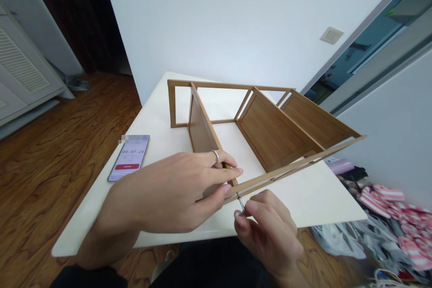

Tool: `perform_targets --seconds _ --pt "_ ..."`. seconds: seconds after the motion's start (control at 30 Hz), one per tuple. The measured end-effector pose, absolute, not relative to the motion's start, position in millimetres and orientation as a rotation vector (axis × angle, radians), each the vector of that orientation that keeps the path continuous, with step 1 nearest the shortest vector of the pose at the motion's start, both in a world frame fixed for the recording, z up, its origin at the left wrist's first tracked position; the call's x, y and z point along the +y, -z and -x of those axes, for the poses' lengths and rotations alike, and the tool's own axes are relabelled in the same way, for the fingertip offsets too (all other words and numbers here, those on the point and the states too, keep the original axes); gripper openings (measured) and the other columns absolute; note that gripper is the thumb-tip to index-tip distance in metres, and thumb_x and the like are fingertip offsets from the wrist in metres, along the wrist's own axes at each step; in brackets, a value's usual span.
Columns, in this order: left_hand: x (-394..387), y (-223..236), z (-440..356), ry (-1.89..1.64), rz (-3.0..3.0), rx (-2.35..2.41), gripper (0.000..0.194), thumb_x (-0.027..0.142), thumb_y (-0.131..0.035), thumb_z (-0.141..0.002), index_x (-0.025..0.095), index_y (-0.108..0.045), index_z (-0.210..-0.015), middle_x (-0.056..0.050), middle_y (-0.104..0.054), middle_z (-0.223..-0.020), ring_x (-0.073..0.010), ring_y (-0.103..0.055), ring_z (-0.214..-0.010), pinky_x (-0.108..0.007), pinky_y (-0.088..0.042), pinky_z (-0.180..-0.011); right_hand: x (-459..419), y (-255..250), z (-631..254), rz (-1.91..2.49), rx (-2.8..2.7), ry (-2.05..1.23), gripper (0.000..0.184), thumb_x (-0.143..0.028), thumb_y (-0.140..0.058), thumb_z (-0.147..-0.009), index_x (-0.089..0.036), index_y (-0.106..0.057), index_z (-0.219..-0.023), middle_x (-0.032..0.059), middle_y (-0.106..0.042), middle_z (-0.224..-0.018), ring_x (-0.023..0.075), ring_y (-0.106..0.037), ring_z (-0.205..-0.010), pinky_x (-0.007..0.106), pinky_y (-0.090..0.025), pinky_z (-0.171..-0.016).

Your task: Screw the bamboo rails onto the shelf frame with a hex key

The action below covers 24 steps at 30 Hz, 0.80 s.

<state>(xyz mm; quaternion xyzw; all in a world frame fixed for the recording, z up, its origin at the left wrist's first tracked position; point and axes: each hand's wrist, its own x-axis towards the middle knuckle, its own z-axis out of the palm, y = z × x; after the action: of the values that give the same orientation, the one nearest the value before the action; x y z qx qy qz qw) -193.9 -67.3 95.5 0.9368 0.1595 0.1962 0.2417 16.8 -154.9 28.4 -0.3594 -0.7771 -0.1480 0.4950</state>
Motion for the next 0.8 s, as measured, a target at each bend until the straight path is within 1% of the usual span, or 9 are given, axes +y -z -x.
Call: perform_targets --seconds 0.07,0.13,0.3,0.43,0.57,0.63,0.7,0.77,0.8 --pt "-67.2 -96.4 194.0 -0.542 -2.559 0.434 0.027 0.019 -0.046 -0.109 0.02 -0.071 -0.118 -0.008 -0.071 -0.132 -0.0209 -0.073 -0.111 -0.034 -0.056 -0.104 -154.2 -29.2 -12.9 0.893 -1.828 0.38 0.042 -0.01 -0.059 -0.102 -0.017 -0.058 -0.142 -0.0025 -0.063 -0.064 0.0145 -0.054 -0.049 0.028 -0.043 -0.042" --pt "-67.9 -95.8 194.3 -0.542 -2.545 0.45 0.023 0.02 -0.05 -0.107 0.021 -0.07 -0.118 -0.007 -0.069 -0.135 -0.0208 -0.073 -0.11 -0.034 -0.056 -0.102 -155.3 -24.9 -9.8 0.943 -1.734 0.376 0.043 -0.007 -0.061 -0.099 -0.021 -0.061 -0.139 -0.0042 -0.062 -0.064 0.0126 -0.053 -0.047 0.026 -0.046 -0.042" --pt "-69.8 -91.3 195.9 -0.543 -2.521 0.466 0.026 0.022 -0.061 -0.101 0.024 -0.068 -0.126 -0.004 -0.068 -0.135 -0.0193 -0.073 -0.102 -0.032 -0.056 -0.095 -164.1 -0.8 -9.7 1.042 -1.43 0.217 0.038 -0.004 -0.07 -0.095 -0.021 -0.07 -0.129 0.0027 -0.079 -0.089 0.0144 -0.076 -0.066 0.026 -0.066 -0.057" --pt "-69.0 -89.4 196.4 -0.542 -2.513 0.455 0.023 0.021 -0.061 -0.1 0.023 -0.069 -0.122 -0.005 -0.068 -0.133 -0.0195 -0.073 -0.098 -0.032 -0.055 -0.092 -166.5 10.5 -17.5 0.978 -1.482 0.295 0.04 -0.016 -0.077 -0.096 -0.016 -0.069 -0.135 0.0096 -0.083 -0.101 0.0211 -0.081 -0.078 0.033 -0.07 -0.062" --pt "-67.9 -89.4 196.2 -0.504 -2.507 0.468 0.023 0.023 -0.06 -0.101 0.025 -0.068 -0.123 -0.003 -0.066 -0.134 -0.0194 -0.072 -0.099 -0.033 -0.053 -0.095 -167.1 11.0 -22.8 1.005 -1.548 0.377 0.057 -0.013 -0.088 -0.086 -0.016 -0.068 -0.139 0.009 -0.083 -0.098 0.0216 -0.079 -0.076 0.034 -0.068 -0.063" --pt "-67.8 -89.8 195.8 -0.485 -2.499 0.485 0.024 0.023 -0.061 -0.1 0.026 -0.068 -0.123 -0.002 -0.066 -0.135 -0.0193 -0.072 -0.099 -0.032 -0.054 -0.096 -168.7 8.2 -22.3 1.035 -1.601 0.396 0.048 -0.006 -0.086 -0.086 -0.014 -0.072 -0.131 0.0051 -0.08 -0.085 0.0176 -0.074 -0.068 0.029 -0.062 -0.059" --pt "-67.9 -90.2 195.7 -0.49 -2.494 0.493 0.024 0.024 -0.061 -0.1 0.026 -0.069 -0.123 -0.003 -0.066 -0.136 -0.0193 -0.072 -0.099 -0.032 -0.054 -0.097 -171.0 3.9 -18.6 1.07 -1.66 0.422 0.031 -0.003 -0.08 -0.089 -0.013 -0.075 -0.118 0.0016 -0.073 -0.073 0.0135 -0.066 -0.058 0.026 -0.053 -0.053" --pt "-67.9 -90.3 196.2 -0.501 -2.501 0.499 0.026 0.025 -0.062 -0.1 0.026 -0.07 -0.125 -0.004 -0.066 -0.138 -0.0198 -0.073 -0.099 -0.032 -0.055 -0.099 -173.2 -1.2 -11.4 1.137 -1.697 0.371 0.015 -0.004 -0.072 -0.094 -0.015 -0.074 -0.103 0.0001 -0.069 -0.068 0.0114 -0.061 -0.054 0.025 -0.048 -0.052" --pt "-67.8 -90.3 196.7 -0.502 -2.508 0.498 0.027 0.025 -0.062 -0.101 0.026 -0.07 -0.127 -0.005 -0.066 -0.139 -0.0202 -0.074 -0.101 -0.032 -0.055 -0.101 -174.2 -3.5 -6.7 1.173 -1.698 0.302 0.013 -0.004 -0.068 -0.097 -0.017 -0.072 -0.097 -0.0006 -0.067 -0.067 0.0107 -0.06 -0.054 0.025 -0.047 -0.052"
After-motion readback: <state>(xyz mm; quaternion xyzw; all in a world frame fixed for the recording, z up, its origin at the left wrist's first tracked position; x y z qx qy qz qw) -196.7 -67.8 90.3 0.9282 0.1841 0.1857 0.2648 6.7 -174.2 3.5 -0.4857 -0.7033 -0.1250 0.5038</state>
